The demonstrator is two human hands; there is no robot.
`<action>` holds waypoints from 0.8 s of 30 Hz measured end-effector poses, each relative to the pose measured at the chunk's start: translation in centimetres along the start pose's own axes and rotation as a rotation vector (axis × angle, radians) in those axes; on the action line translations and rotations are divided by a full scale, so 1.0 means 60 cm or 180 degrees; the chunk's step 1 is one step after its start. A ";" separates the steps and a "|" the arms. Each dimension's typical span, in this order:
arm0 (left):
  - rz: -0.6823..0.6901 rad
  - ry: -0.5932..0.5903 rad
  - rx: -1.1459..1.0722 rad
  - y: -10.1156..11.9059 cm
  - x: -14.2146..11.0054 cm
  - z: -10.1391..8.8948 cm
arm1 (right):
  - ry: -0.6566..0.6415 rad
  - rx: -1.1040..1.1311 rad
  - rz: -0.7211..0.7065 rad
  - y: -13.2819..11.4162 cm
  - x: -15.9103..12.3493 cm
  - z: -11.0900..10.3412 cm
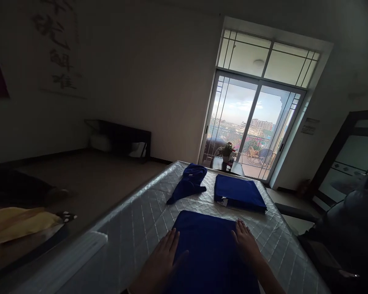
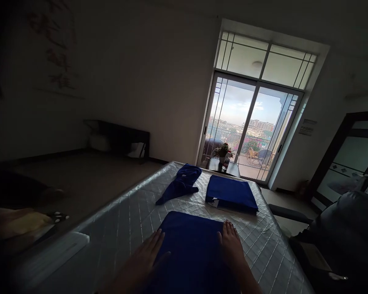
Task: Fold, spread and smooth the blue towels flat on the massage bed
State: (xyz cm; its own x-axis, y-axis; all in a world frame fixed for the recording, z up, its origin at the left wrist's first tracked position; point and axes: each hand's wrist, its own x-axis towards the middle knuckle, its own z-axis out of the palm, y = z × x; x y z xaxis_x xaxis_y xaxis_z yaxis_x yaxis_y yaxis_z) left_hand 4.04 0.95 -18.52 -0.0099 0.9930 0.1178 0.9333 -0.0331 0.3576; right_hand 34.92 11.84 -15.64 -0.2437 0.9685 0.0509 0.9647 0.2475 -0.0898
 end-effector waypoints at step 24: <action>0.1349 0.0060 -0.0065 0.229 0.199 0.131 | -0.0002 0.0224 0.0309 0.017 0.012 0.050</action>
State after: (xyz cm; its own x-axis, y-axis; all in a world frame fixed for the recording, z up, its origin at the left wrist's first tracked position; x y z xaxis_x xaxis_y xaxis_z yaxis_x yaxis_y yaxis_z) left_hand 19.59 13.21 -19.45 0.3665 0.8888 0.2753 0.8488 -0.4405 0.2923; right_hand 35.42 12.88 -18.66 -0.1495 0.9880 0.0379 0.9744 0.1537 -0.1640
